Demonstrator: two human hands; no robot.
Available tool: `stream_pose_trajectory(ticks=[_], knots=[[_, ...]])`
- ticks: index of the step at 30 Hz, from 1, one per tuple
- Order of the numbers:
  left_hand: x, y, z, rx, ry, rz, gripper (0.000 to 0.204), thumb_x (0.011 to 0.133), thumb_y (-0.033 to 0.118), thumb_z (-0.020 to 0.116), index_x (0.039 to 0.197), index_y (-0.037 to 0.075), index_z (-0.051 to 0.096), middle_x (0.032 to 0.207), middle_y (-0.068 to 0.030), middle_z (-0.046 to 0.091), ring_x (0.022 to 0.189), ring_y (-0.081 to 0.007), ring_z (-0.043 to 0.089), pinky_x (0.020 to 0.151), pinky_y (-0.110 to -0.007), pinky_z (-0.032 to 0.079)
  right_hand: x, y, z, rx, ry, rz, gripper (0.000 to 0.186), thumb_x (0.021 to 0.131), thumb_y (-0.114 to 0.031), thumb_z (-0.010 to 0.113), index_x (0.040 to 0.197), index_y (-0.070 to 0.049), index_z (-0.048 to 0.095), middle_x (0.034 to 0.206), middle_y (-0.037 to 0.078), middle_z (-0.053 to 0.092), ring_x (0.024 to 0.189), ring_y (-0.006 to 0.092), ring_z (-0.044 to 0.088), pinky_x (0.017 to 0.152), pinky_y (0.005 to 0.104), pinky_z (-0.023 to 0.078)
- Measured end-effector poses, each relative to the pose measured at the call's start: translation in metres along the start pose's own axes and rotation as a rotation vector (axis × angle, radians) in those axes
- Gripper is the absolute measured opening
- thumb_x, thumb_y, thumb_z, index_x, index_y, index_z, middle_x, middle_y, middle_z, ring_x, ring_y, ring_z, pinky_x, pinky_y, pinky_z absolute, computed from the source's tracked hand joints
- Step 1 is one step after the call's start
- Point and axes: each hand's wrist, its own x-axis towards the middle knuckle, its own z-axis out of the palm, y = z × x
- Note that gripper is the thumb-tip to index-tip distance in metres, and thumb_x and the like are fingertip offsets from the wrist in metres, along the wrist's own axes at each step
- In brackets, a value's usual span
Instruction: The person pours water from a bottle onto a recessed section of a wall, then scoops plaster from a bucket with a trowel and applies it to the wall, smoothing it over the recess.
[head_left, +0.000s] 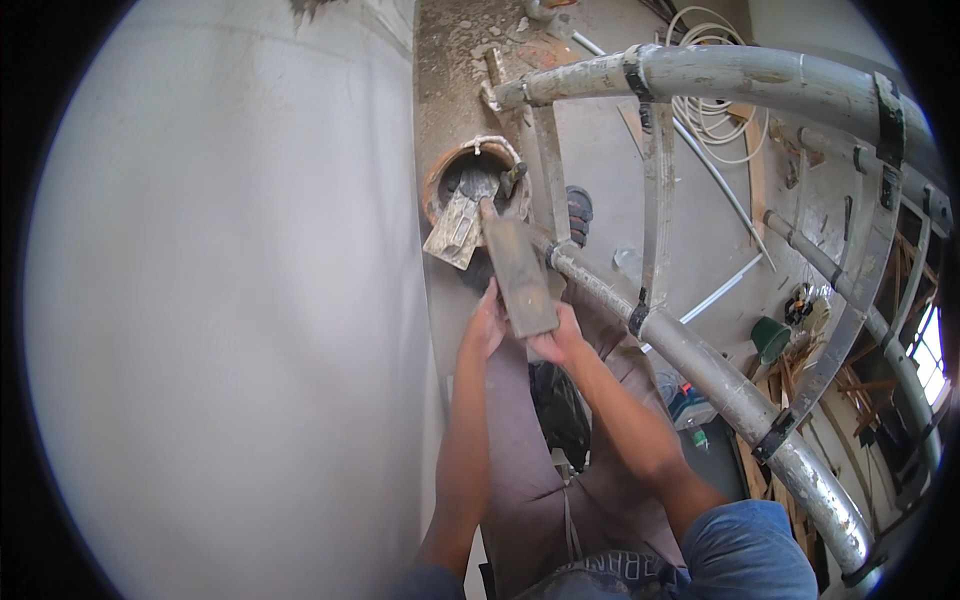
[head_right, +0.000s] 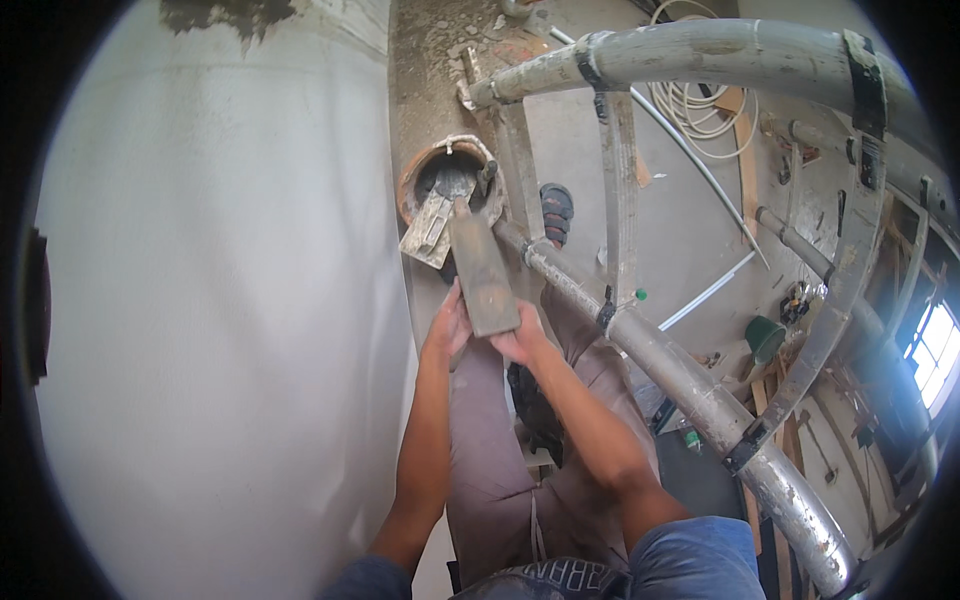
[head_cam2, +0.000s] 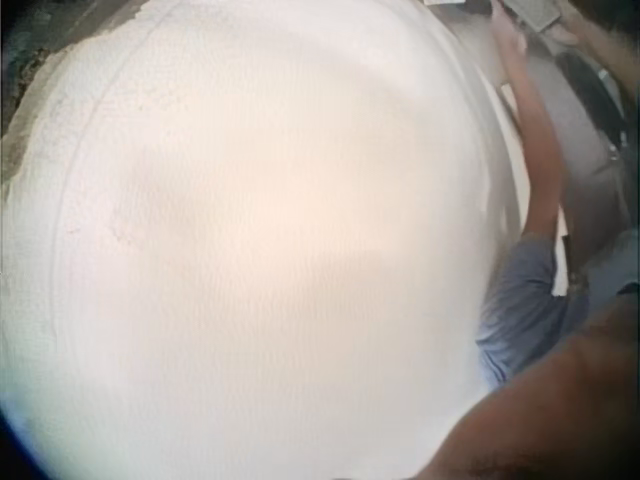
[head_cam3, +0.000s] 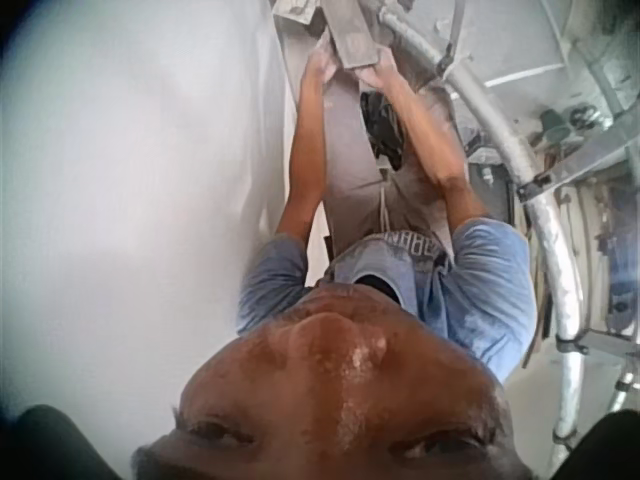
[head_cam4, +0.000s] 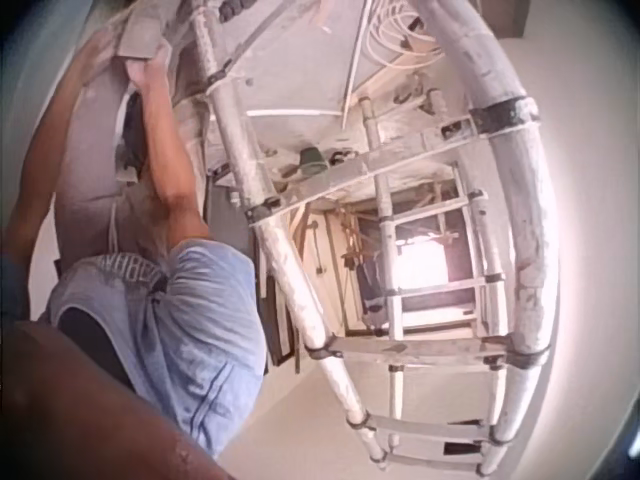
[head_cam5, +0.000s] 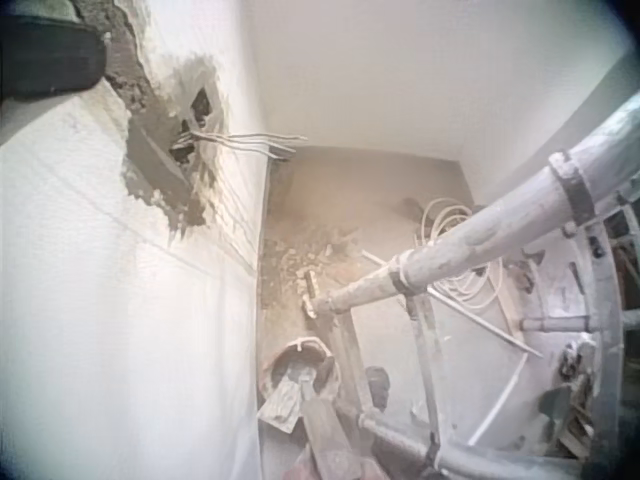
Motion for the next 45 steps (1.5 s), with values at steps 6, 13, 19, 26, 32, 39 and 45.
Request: stream_pose_trajectory(ticks=[6,13,19,26,32,39,45], knots=[[-0.058,-0.038,-0.05,-0.041,0.288,0.163,0.032,0.098,0.022,0.04,0.123,0.002,0.047,0.113,-0.012,0.058,0.104,-0.0247,0.058,0.087,-0.04,0.05,0.019,-0.012,-0.044,-1.215,0.053,0.248,0.03,0.091,-0.02,0.042,0.099,0.002,0.061,0.105,0.016,0.064,0.095,0.0234,0.061,0.083,0.037,0.049],[-0.087,-0.097,-0.094,-0.507,0.384,0.29,0.028,0.096,0.015,0.039,0.119,0.002,0.05,0.107,-0.0118,0.059,0.096,-0.0249,0.059,0.083,-0.038,0.051,0.188,0.006,0.009,-1.879,0.358,-0.827,0.033,0.083,-0.024,0.05,0.109,-0.003,0.055,0.108,0.023,0.06,0.099,0.0414,0.058,0.088,0.0462,0.045],[-0.113,-0.154,-0.088,0.037,0.447,0.337,0.024,0.096,0.013,0.041,0.113,0.001,0.054,0.105,-0.01,0.06,0.091,-0.0214,0.06,0.078,-0.034,0.051,0.223,0.017,0.032,-2.03,0.577,-0.936,0.048,0.082,-0.028,0.052,0.124,-0.004,0.048,0.116,0.031,0.055,0.109,0.0398,0.055,0.094,0.046,0.043],[-0.115,-0.18,-0.069,-0.46,0.507,0.296,0.023,0.096,0.013,0.043,0.113,0.001,0.054,0.102,-0.0086,0.059,0.089,-0.0196,0.059,0.075,-0.032,0.051,0.222,-0.006,0.045,-2.196,0.443,-1.03,0.038,0.078,-0.025,0.055,0.112,-0.009,0.056,0.118,0.017,0.049,0.116,0.0337,0.044,0.099,0.0475,0.034],[-0.101,-0.172,-0.066,-0.371,0.606,0.254,0.022,0.095,0.015,0.046,0.111,0.002,0.054,0.097,-0.0074,0.058,0.086,-0.0181,0.059,0.073,-0.031,0.05,0.218,-0.079,0.09,-2.582,0.282,-1.17,0.033,0.077,-0.024,0.059,0.106,-0.01,0.06,0.106,0.014,0.059,0.109,0.03,0.053,0.094,0.0425,0.04],[-0.095,-0.182,-0.046,-0.141,0.691,0.246,0.026,0.094,0.023,0.05,0.11,0.004,0.056,0.096,-0.0071,0.06,0.085,-0.017,0.059,0.07,-0.031,0.05,0.247,-0.01,0.037,-2.396,0.25,-0.23,0.057,0.087,-0.045,0.049,0.13,-0.009,0.041,0.114,0.026,0.059,0.102,0.0408,0.059,0.092,0.0462,0.045],[-0.094,-0.171,-0.044,-0.377,0.705,0.227,0.03,0.094,0.027,0.051,0.114,0.006,0.054,0.099,-0.0067,0.06,0.087,-0.0203,0.061,0.074,-0.034,0.052,0.263,-0.005,0.007,-1.782,0.571,-0.575,0.056,0.077,-0.037,0.061,0.125,-0.009,0.051,0.109,0.025,0.062,0.103,0.0385,0.06,0.092,0.0429,0.045]])
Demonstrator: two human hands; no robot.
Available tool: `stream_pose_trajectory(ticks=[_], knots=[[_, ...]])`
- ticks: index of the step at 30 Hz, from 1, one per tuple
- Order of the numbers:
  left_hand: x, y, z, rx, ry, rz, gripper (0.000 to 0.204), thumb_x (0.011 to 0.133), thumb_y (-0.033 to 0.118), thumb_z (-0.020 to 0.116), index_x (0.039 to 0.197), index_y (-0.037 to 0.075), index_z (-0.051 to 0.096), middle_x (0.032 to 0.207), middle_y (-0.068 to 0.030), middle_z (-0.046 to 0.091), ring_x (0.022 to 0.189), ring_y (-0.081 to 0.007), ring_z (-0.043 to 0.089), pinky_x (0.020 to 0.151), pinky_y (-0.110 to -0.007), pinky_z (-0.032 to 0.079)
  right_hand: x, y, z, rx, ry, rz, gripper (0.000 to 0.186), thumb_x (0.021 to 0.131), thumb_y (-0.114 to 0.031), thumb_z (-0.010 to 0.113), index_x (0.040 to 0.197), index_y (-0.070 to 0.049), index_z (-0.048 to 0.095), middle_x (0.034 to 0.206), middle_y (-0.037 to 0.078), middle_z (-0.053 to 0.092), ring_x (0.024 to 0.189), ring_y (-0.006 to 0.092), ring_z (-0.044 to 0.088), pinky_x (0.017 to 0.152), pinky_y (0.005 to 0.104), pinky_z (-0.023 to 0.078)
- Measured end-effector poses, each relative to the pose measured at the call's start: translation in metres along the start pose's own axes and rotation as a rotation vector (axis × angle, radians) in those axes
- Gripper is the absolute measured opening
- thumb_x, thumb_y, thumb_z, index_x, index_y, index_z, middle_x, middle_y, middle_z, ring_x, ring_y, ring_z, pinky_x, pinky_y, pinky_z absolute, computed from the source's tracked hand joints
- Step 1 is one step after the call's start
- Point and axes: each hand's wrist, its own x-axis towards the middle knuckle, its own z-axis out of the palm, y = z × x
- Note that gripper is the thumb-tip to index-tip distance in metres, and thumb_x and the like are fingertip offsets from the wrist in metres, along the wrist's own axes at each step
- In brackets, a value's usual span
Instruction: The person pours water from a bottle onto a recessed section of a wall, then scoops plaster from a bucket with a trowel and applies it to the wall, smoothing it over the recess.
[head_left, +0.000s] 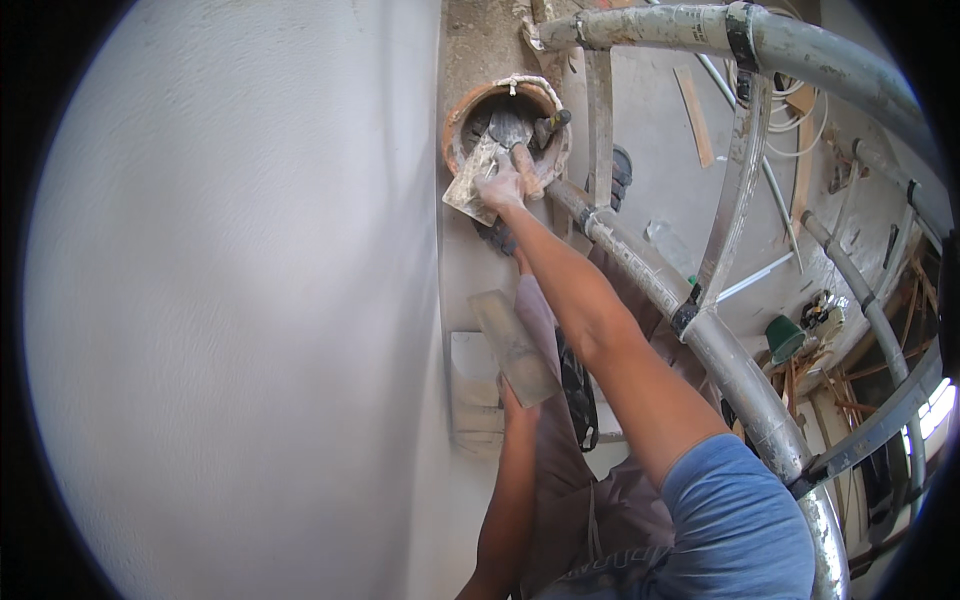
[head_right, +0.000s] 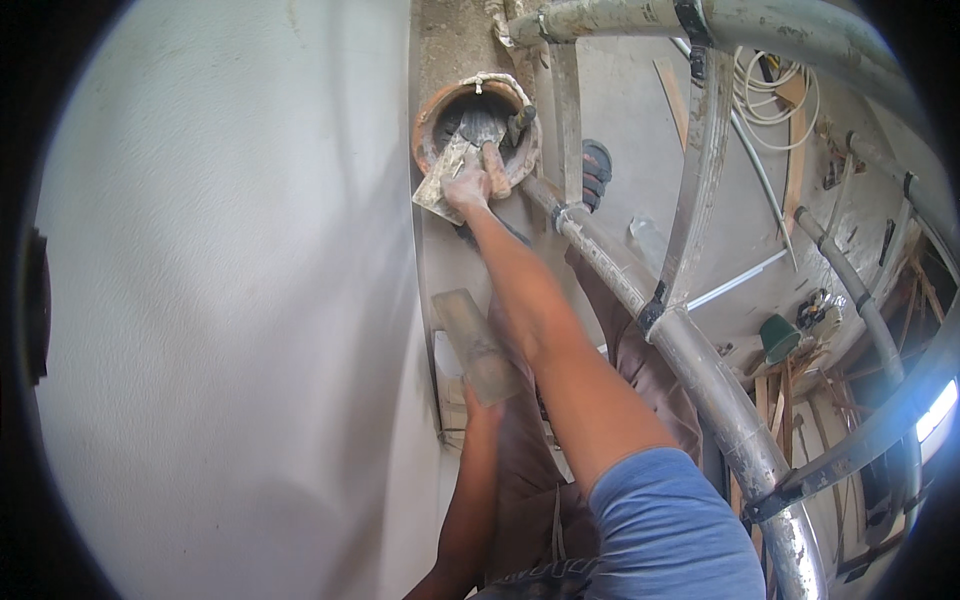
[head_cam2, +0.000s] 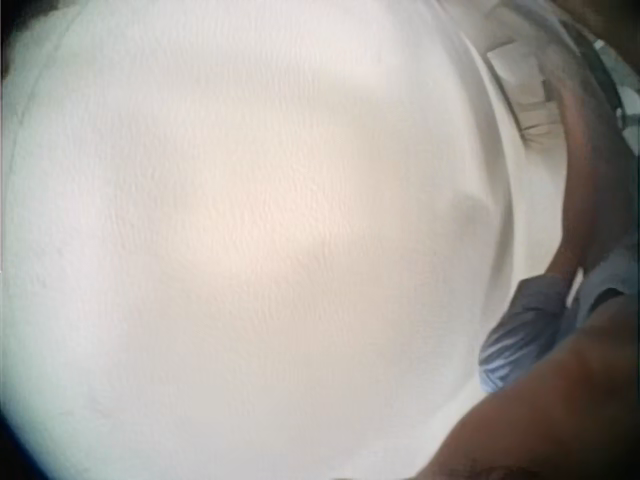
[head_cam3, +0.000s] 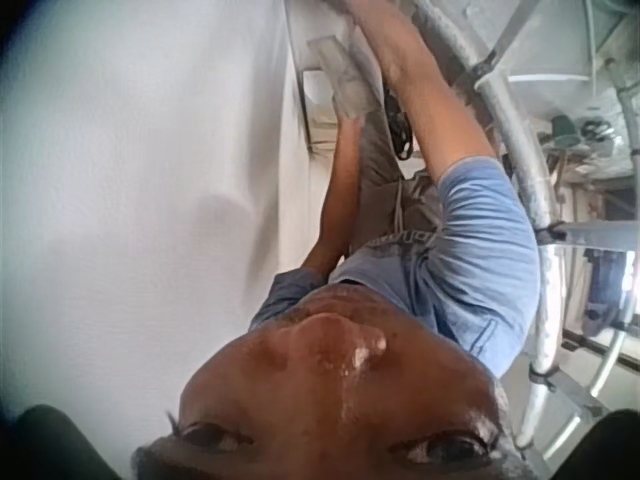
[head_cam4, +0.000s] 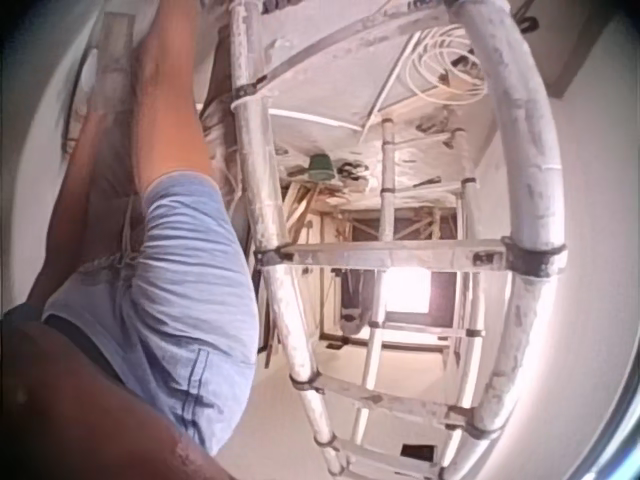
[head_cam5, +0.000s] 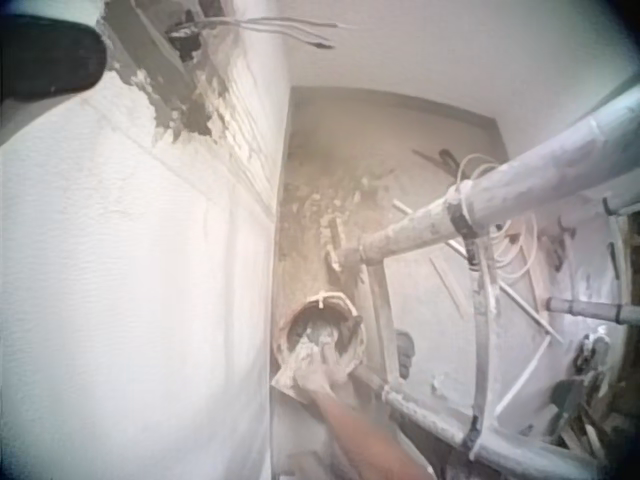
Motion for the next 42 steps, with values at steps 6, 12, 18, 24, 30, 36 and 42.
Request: stream_pose_trajectory(ticks=[6,12,18,24,30,36,42], knots=[[0.005,-0.004,-0.019,-0.057,-0.038,-0.048,0.032,0.095,0.027,0.05,0.119,0.007,0.051,0.102,-0.0064,0.06,0.092,-0.0206,0.06,0.077,-0.035,0.052,-0.035,0.008,-0.067,0.239,-0.109,-0.015,0.04,0.081,-0.026,0.053,0.113,-0.003,0.059,0.097,0.02,0.064,0.094,0.0313,0.062,0.084,0.0386,0.048],[0.01,-0.022,-0.033,0.243,-0.078,0.11,0.037,0.095,0.026,0.049,0.128,0.009,0.045,0.111,-0.0081,0.056,0.1,-0.0213,0.058,0.081,-0.034,0.051,-0.039,0.048,-0.121,0.802,-0.45,0.391,0.021,0.084,-0.018,0.048,0.097,-0.005,0.058,0.073,0.002,0.057,0.062,0.0129,0.056,0.062,0.0275,0.05],[-0.003,-0.011,-0.016,0.079,-0.062,-0.028,0.035,0.096,0.025,0.045,0.127,0.009,0.044,0.113,-0.0085,0.055,0.101,-0.0213,0.057,0.084,-0.034,0.051,-0.054,0.034,-0.138,1.225,-0.536,0.576,0.03,0.085,-0.014,0.043,0.112,-0.005,0.052,0.072,0.0,0.055,0.059,0.0097,0.054,0.057,0.0303,0.052],[0.0,0.0,-0.021,-0.063,-0.329,-0.063,0.032,0.097,0.023,0.043,0.125,0.009,0.048,0.116,-0.0072,0.056,0.105,-0.0203,0.056,0.088,-0.034,0.049,-0.038,0.018,-0.135,0.901,-0.482,0.207,0.03,0.084,-0.014,0.043,0.108,-0.004,0.057,0.077,0.002,0.056,0.064,0.0128,0.055,0.062,0.0311,0.051],[-0.004,0.031,0.035,-0.235,-0.439,-0.029,0.046,0.098,0.026,0.042,0.141,0.013,0.035,0.134,-0.005,0.049,0.12,-0.018,0.05,0.1,-0.034,0.043,0.006,-0.019,-0.13,0.86,-0.49,0.297,0.023,0.083,-0.018,0.048,0.096,-0.003,0.06,0.083,0.007,0.06,0.072,0.0164,0.06,0.062,0.0311,0.051],[-0.006,0.039,0.03,-0.284,-0.369,-0.146,0.038,0.09,0.035,0.054,0.124,0.017,0.05,0.101,-0.0058,0.061,0.079,-0.0249,0.063,0.056,-0.037,0.054,0.047,-0.03,-0.149,1.135,-0.336,0.289,0.032,0.088,-0.03,0.048,0.103,-0.002,0.053,0.094,0.013,0.061,0.081,0.0231,0.062,0.063,0.033,0.052],[-0.006,0.032,0.022,-0.283,-0.443,-0.114,0.039,0.092,0.034,0.051,0.127,0.016,0.049,0.1,-0.003,0.062,0.075,-0.0208,0.064,0.06,-0.035,0.055,0.02,-0.022,-0.158,0.994,0.258,0.25,0.037,0.09,-0.037,0.048,0.112,-0.007,0.051,0.098,0.013,0.06,0.083,0.0211,0.058,0.071,0.032,0.046]])
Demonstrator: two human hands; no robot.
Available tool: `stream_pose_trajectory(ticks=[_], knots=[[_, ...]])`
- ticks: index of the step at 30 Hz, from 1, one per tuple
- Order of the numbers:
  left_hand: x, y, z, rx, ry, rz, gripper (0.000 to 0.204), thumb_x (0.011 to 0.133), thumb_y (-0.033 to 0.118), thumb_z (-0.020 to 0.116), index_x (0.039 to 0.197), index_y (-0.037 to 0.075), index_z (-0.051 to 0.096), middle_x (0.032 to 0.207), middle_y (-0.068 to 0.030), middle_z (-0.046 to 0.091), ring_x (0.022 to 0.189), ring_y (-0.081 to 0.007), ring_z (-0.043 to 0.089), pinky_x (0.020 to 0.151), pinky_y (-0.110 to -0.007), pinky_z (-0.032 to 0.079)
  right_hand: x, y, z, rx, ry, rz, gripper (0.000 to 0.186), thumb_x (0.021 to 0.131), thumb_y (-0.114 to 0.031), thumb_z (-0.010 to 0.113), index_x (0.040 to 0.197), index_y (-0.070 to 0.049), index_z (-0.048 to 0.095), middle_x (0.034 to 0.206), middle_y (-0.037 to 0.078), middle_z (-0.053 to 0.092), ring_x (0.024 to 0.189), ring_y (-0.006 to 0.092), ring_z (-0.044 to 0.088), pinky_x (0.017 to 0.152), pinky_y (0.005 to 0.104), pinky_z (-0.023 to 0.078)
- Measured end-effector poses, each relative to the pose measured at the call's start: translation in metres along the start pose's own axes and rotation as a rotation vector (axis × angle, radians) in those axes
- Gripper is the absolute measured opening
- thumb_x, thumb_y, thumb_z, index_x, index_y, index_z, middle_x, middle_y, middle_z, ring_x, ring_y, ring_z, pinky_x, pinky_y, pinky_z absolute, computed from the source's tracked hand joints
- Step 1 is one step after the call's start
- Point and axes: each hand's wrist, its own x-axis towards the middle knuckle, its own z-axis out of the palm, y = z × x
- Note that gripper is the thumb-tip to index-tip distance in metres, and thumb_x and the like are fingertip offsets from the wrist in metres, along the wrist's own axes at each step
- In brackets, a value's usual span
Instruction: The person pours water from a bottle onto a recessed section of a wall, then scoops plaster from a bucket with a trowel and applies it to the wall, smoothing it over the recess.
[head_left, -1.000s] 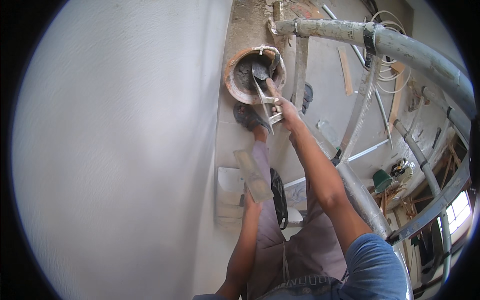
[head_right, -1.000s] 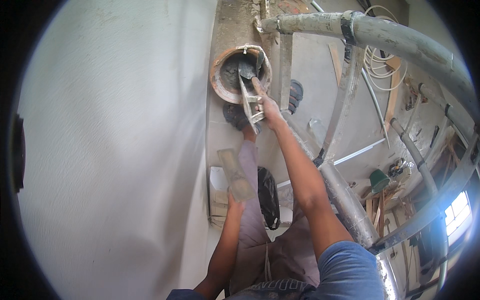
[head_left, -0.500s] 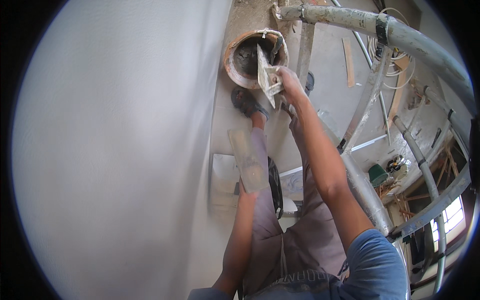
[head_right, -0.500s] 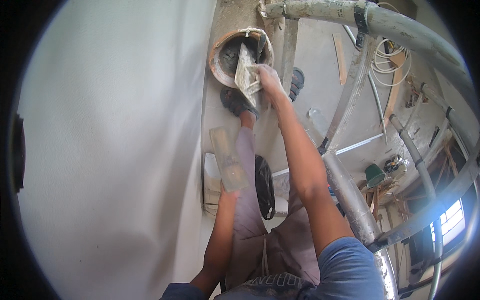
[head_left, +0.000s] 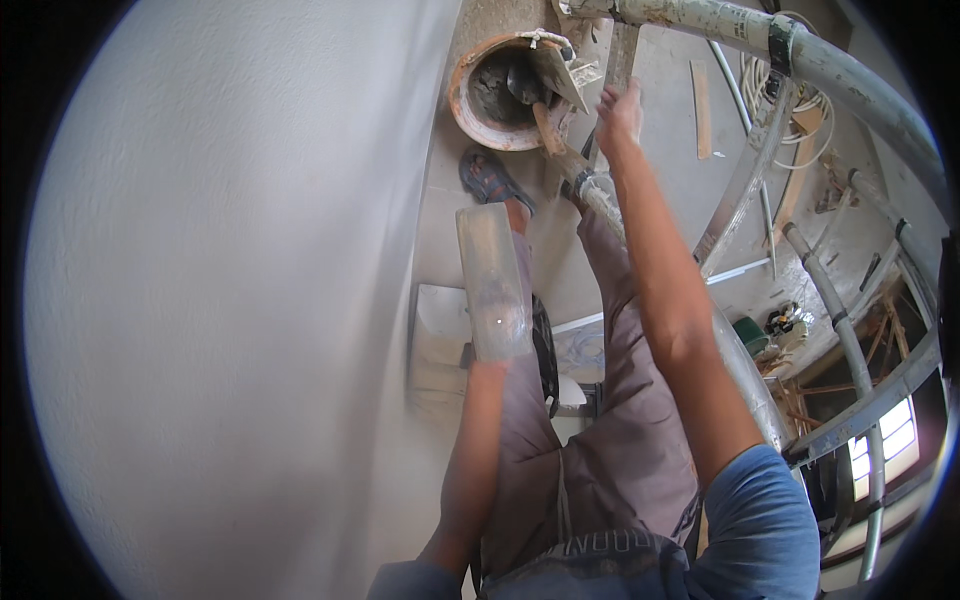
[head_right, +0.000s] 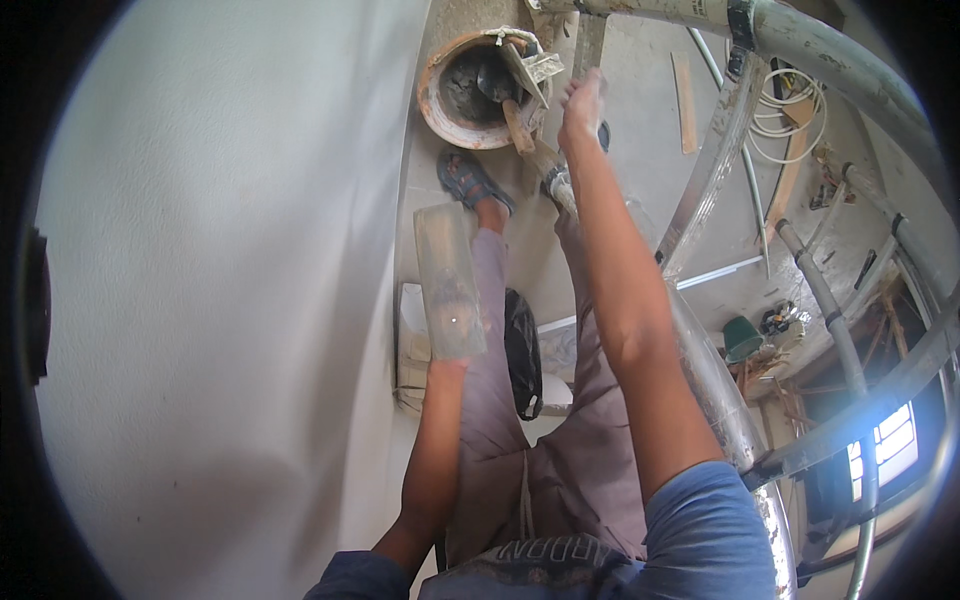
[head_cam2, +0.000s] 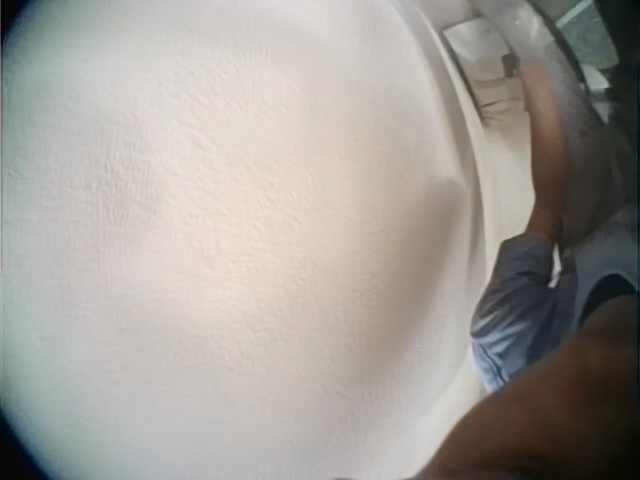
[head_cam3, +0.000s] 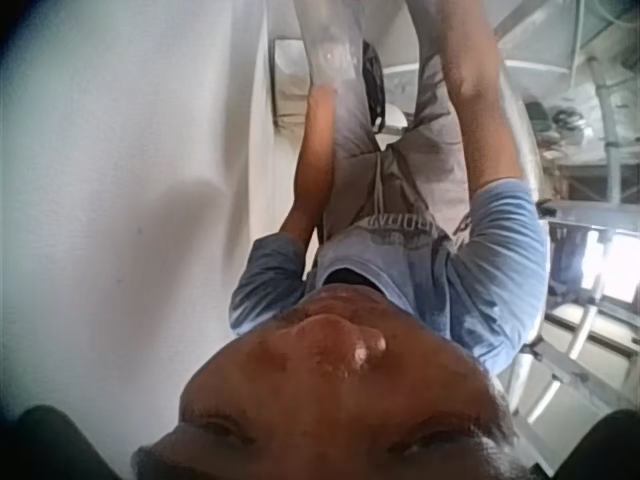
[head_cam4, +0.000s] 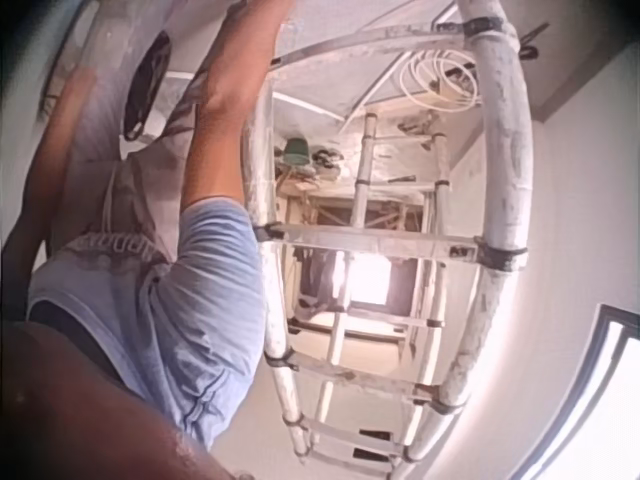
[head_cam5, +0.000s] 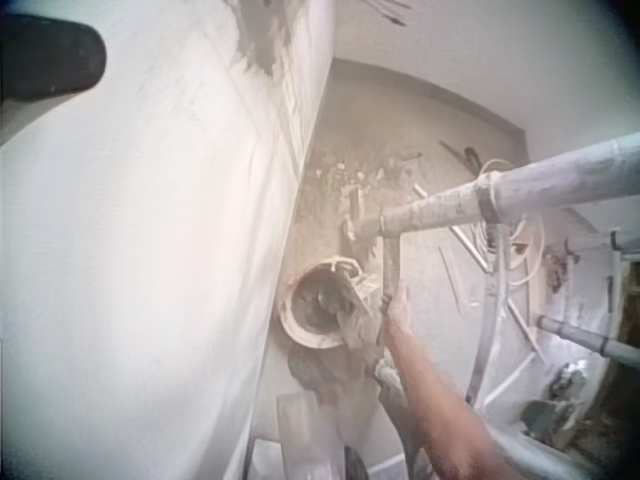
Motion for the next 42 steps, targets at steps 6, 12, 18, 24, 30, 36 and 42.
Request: stream_pose_trajectory(ticks=[6,12,18,24,30,36,42], knots=[[0.003,0.002,-0.006,0.0,0.098,-0.031,0.034,0.089,0.033,0.054,0.119,0.016,0.052,0.095,-0.0048,0.06,0.077,-0.0243,0.062,0.057,-0.037,0.052,-0.038,0.071,-0.06,-0.742,-0.181,-0.408,0.037,0.087,-0.028,0.053,0.116,-0.003,0.054,0.094,0.018,0.062,0.089,0.0289,0.06,0.078,0.0383,0.047],[0.001,0.0,-0.007,0.049,0.228,-0.034,0.034,0.09,0.032,0.053,0.12,0.016,0.052,0.097,-0.0034,0.06,0.078,-0.0206,0.062,0.06,-0.038,0.053,-0.046,0.123,-0.024,-1.474,-0.165,-0.991,0.037,0.085,-0.025,0.057,0.117,-0.006,0.053,0.1,0.021,0.062,0.093,0.0361,0.061,0.088,0.044,0.047],[0.015,-0.02,-0.059,-0.039,0.271,-0.051,0.031,0.092,0.031,0.05,0.12,0.017,0.052,0.099,-0.0024,0.06,0.081,-0.0203,0.062,0.064,-0.038,0.053,-0.003,0.109,0.017,-1.617,-0.527,-0.472,0.052,0.082,-0.034,0.062,0.117,0.002,0.052,0.103,0.026,0.062,0.097,0.035,0.062,0.088,0.0429,0.048],[0.028,-0.032,-0.077,0.007,0.078,-0.017,0.032,0.096,0.029,0.045,0.122,0.011,0.052,0.109,-0.0048,0.06,0.1,-0.0175,0.059,0.083,-0.034,0.051,0.016,0.103,0.005,-1.307,-0.529,-0.064,0.047,0.077,-0.025,0.059,0.114,0.001,0.049,0.114,0.026,0.055,0.101,0.0373,0.059,0.088,0.0414,0.048],[0.021,-0.033,-0.078,0.186,0.176,0.067,0.026,0.092,0.019,0.052,0.113,0.007,0.057,0.1,-0.0068,0.063,0.088,-0.0205,0.062,0.076,-0.034,0.053,-0.05,0.083,0.026,-1.637,-0.515,-0.36,0.048,0.086,-0.019,0.044,0.132,-0.006,0.039,0.113,0.026,0.057,0.104,0.039,0.059,0.085,0.043,0.05],[0.037,-0.037,-0.085,0.645,0.171,0.148,0.028,0.088,0.01,0.055,0.115,0.003,0.055,0.102,-0.0081,0.062,0.089,-0.0212,0.061,0.078,-0.034,0.052,-0.019,0.125,0.019,-1.743,-0.383,-0.703,0.042,0.088,-0.015,0.04,0.128,-0.001,0.038,0.093,0.025,0.063,0.084,0.0396,0.064,0.073,0.044,0.052],[0.029,-0.036,-0.082,0.28,0.048,0.088,0.03,0.097,0.02,0.04,0.122,0.007,0.049,0.113,-0.0089,0.058,0.103,-0.0209,0.056,0.091,-0.035,0.047,-0.016,0.099,0.023,-1.798,-0.585,-0.654,0.041,0.088,-0.014,0.041,0.127,0.0,0.044,0.094,0.023,0.066,0.088,0.035,0.066,0.076,0.0419,0.053]])
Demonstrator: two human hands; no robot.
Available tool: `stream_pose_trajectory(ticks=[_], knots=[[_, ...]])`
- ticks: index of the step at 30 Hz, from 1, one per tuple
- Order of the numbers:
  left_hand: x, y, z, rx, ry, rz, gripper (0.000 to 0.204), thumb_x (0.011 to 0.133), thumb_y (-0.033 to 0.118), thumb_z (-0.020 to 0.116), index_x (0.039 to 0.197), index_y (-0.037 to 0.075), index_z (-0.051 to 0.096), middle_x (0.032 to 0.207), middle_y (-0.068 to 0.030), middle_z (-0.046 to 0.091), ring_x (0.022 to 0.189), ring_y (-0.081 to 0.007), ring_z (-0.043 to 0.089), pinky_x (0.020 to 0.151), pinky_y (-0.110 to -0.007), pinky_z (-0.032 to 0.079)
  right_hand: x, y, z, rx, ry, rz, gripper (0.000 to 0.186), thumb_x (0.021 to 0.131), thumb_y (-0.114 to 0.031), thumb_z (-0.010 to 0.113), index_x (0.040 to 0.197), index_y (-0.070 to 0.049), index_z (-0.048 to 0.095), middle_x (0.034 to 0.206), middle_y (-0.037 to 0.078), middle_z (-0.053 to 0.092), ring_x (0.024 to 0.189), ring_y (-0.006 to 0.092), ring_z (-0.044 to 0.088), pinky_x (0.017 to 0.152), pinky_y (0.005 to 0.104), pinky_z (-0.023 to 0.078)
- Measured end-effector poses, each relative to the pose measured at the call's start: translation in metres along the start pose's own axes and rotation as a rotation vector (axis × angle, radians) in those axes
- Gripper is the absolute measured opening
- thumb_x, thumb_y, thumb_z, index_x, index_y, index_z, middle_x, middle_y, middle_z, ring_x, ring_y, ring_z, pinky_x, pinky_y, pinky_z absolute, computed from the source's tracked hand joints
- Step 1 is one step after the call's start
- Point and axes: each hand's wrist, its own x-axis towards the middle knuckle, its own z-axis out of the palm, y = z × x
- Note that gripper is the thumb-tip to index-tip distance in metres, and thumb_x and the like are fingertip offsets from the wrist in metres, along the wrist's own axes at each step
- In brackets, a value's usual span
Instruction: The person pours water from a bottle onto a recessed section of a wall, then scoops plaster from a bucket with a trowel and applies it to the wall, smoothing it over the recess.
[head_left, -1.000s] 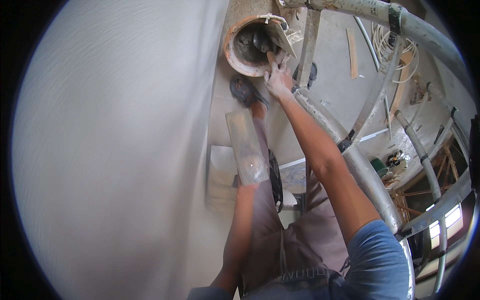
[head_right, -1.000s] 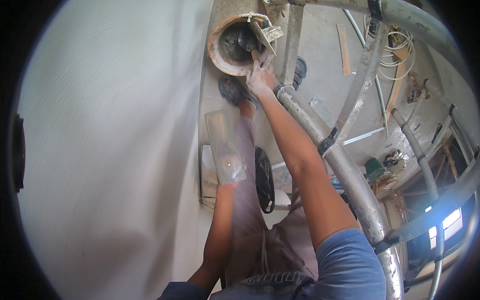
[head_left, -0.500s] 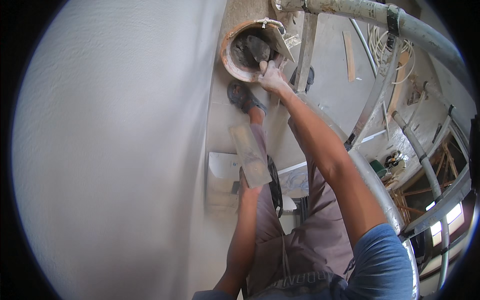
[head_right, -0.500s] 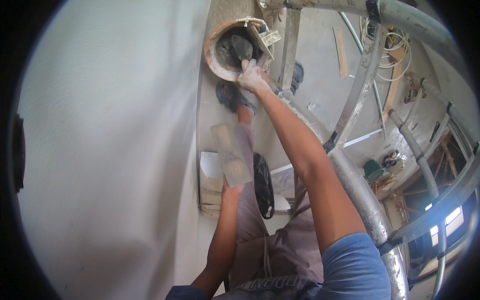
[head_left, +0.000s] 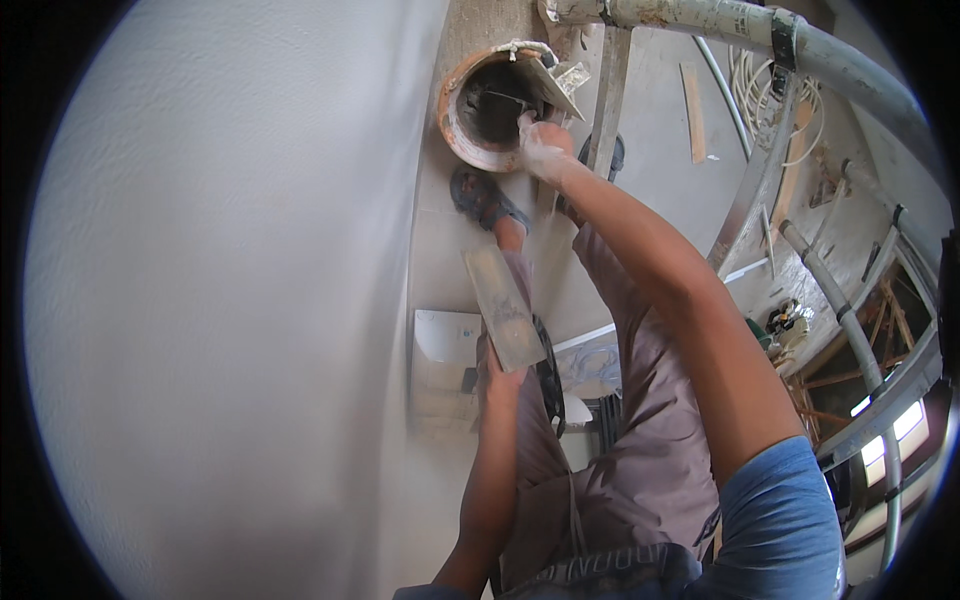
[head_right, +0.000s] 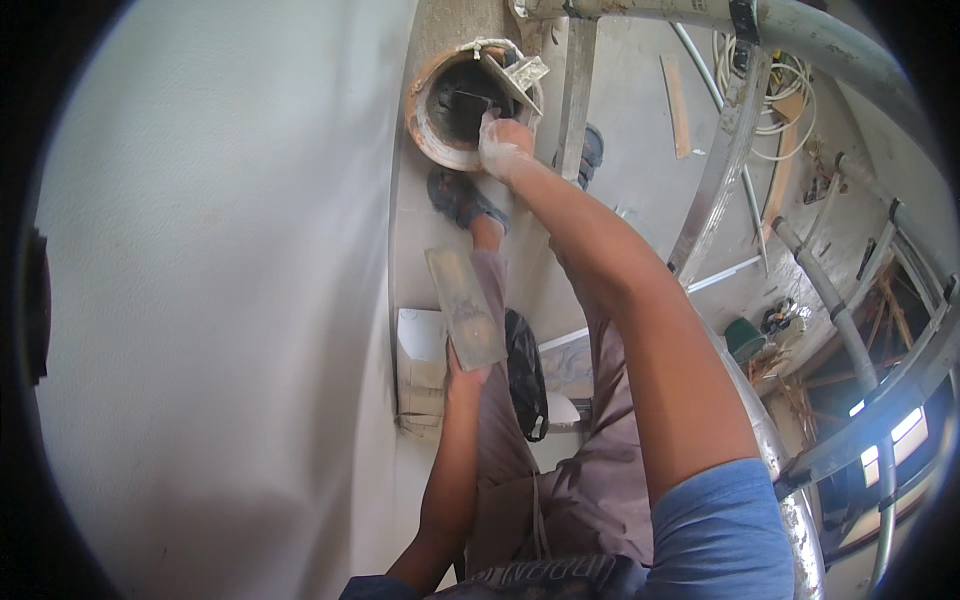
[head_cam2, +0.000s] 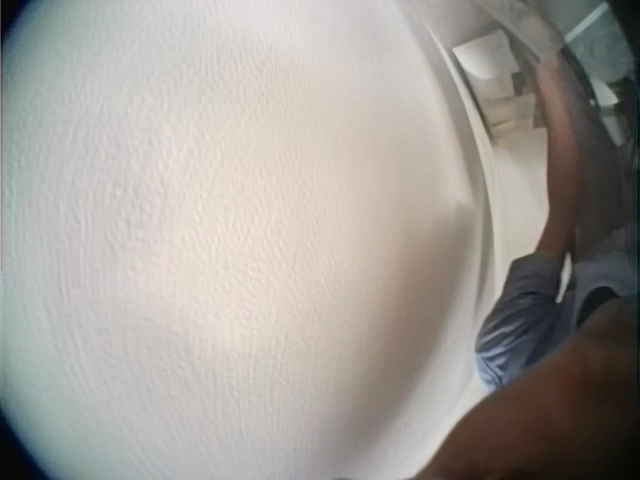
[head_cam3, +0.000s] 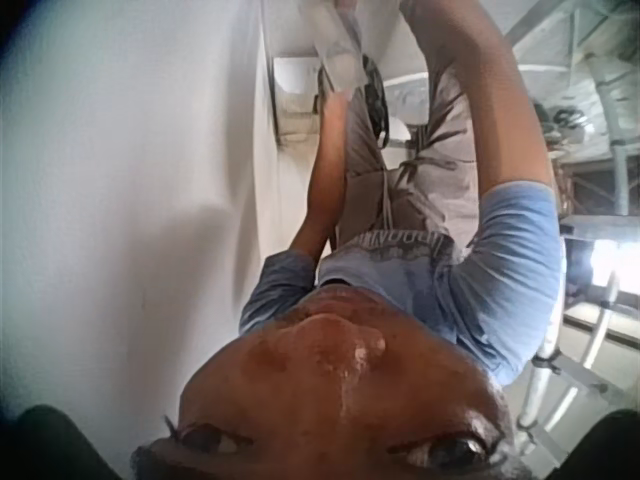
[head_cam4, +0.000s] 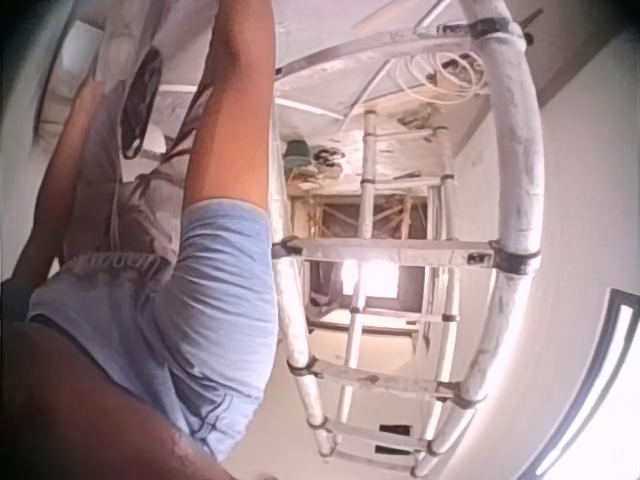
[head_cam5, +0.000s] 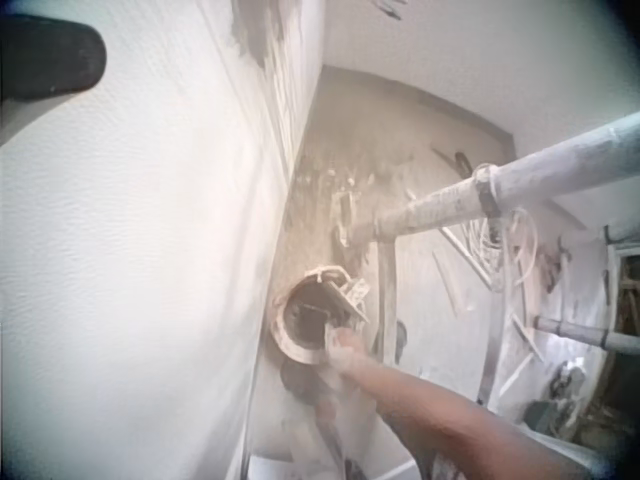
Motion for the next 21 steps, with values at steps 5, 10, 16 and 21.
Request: stream_pose_trajectory(ticks=[5,10,16,21], knots=[[0.007,0.003,0.017,-0.347,0.157,-0.121,0.029,0.096,0.024,0.042,0.116,0.006,0.053,0.107,-0.0083,0.059,0.098,-0.022,0.059,0.085,-0.036,0.05,0.006,0.007,0.011,0.097,-0.029,0.113,0.034,0.089,-0.016,0.038,0.115,0.001,0.051,0.1,0.025,0.065,0.095,0.0375,0.065,0.082,0.0436,0.051],[0.022,-0.027,-0.029,0.576,0.059,0.209,0.031,0.096,0.027,0.041,0.118,0.008,0.053,0.109,-0.0086,0.059,0.099,-0.023,0.059,0.088,-0.036,0.048,-0.023,0.002,0.013,0.031,-0.076,-0.01,0.037,0.089,-0.015,0.039,0.119,0.004,0.046,0.096,0.026,0.065,0.088,0.0382,0.066,0.078,0.0457,0.052],[0.02,-0.018,-0.025,0.692,0.018,0.25,0.029,0.097,0.023,0.041,0.118,0.007,0.052,0.11,-0.0087,0.059,0.1,-0.0221,0.058,0.088,-0.035,0.048,-0.001,-0.01,0.012,0.162,0.054,0.119,0.051,0.088,-0.013,0.041,0.135,0.005,0.035,0.093,0.024,0.066,0.087,0.0368,0.066,0.078,0.0441,0.052],[0.026,-0.019,-0.027,0.698,-0.027,0.294,0.029,0.097,0.022,0.04,0.119,0.006,0.052,0.11,-0.0085,0.059,0.101,-0.0216,0.058,0.087,-0.035,0.049,-0.002,-0.018,0.051,0.145,0.212,0.118,0.037,0.09,-0.018,0.035,0.121,-0.001,0.048,0.095,0.028,0.063,0.09,0.0408,0.063,0.078,0.0483,0.05]])
